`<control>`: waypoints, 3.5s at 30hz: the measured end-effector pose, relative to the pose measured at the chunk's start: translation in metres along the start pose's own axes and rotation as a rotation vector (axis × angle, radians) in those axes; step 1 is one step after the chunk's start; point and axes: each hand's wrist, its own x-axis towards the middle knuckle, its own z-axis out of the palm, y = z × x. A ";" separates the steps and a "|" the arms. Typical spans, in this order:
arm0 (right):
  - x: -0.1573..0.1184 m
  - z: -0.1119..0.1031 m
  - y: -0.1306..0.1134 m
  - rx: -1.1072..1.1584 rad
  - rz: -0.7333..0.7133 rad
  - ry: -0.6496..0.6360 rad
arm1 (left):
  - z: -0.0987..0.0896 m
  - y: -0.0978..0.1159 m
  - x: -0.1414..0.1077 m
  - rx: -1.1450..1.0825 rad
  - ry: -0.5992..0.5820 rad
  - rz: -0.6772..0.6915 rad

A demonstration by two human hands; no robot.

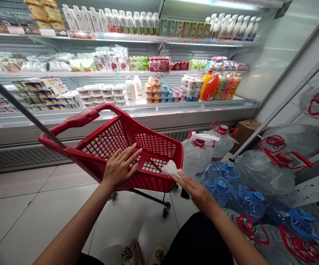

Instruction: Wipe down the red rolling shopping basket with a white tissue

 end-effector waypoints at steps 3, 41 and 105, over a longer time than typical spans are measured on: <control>0.009 -0.004 0.033 0.062 0.077 -0.001 | -0.003 0.001 0.000 0.009 -0.011 0.030; 0.082 0.045 -0.012 0.019 0.246 0.266 | -0.044 -0.025 -0.010 0.169 -0.011 -0.156; 0.178 0.094 -0.139 0.173 0.074 0.267 | -0.047 -0.017 -0.014 0.097 -0.095 -0.188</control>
